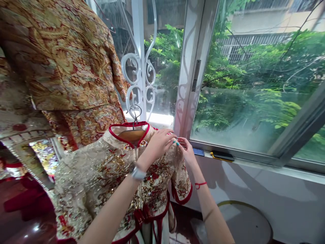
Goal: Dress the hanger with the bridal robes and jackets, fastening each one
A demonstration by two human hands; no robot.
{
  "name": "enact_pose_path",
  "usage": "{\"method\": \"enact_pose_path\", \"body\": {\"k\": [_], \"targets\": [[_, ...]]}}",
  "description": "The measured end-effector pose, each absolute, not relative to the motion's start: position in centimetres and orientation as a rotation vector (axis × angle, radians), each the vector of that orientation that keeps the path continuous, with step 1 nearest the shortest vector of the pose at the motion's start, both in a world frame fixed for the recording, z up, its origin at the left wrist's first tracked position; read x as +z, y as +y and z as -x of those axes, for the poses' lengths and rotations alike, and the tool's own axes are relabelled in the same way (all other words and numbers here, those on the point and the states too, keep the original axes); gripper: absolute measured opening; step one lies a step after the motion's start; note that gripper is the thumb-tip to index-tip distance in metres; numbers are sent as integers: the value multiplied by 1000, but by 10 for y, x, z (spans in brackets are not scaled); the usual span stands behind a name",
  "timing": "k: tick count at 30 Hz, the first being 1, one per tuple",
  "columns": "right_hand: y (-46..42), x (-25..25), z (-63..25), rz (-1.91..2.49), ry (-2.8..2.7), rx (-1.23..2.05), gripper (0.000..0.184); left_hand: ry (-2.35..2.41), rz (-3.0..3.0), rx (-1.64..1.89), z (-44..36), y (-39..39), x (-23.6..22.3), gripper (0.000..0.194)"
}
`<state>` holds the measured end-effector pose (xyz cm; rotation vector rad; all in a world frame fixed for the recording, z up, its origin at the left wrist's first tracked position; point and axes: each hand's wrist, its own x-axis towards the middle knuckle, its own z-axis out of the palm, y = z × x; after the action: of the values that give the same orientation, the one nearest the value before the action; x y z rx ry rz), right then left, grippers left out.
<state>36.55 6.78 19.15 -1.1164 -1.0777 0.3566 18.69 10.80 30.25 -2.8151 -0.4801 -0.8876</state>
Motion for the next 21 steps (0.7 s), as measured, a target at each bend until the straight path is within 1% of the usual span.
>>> {"method": "enact_pose_path", "body": {"k": [1,3,4,5,7,9,11,15,20,21], "targets": [[63,194,-360,1129,-1137,322,43,-447,2711,-1185,-161,100,298,24],[56,199,-348,1164,-1267,216,47,-675,2289,-1742,-100,89,284,20],[56,201,-342,1174,-1314,164,48,-849,2002,-1922,-67,87,275,16],[59,202,-337,1176,-1335,125,47,-1036,1725,-2005,-36,88,266,20],[71,204,-329,1170,-1292,70,44,-1397,1591,-1933,15,98,247,44],[87,205,-324,1192,-1203,6,38,-1597,1724,-1904,47,111,230,68],[101,207,-322,1231,-1133,-40,35,-1690,1867,-1933,61,122,217,78],[115,215,-330,1265,-1118,-22,33,-1756,1895,-1920,67,126,209,71],[105,233,-334,1291,-1252,95,26,-1825,1985,-1841,73,118,228,69],[98,238,-328,1296,-1271,67,24,-1805,2037,-1852,74,115,230,66]]}}
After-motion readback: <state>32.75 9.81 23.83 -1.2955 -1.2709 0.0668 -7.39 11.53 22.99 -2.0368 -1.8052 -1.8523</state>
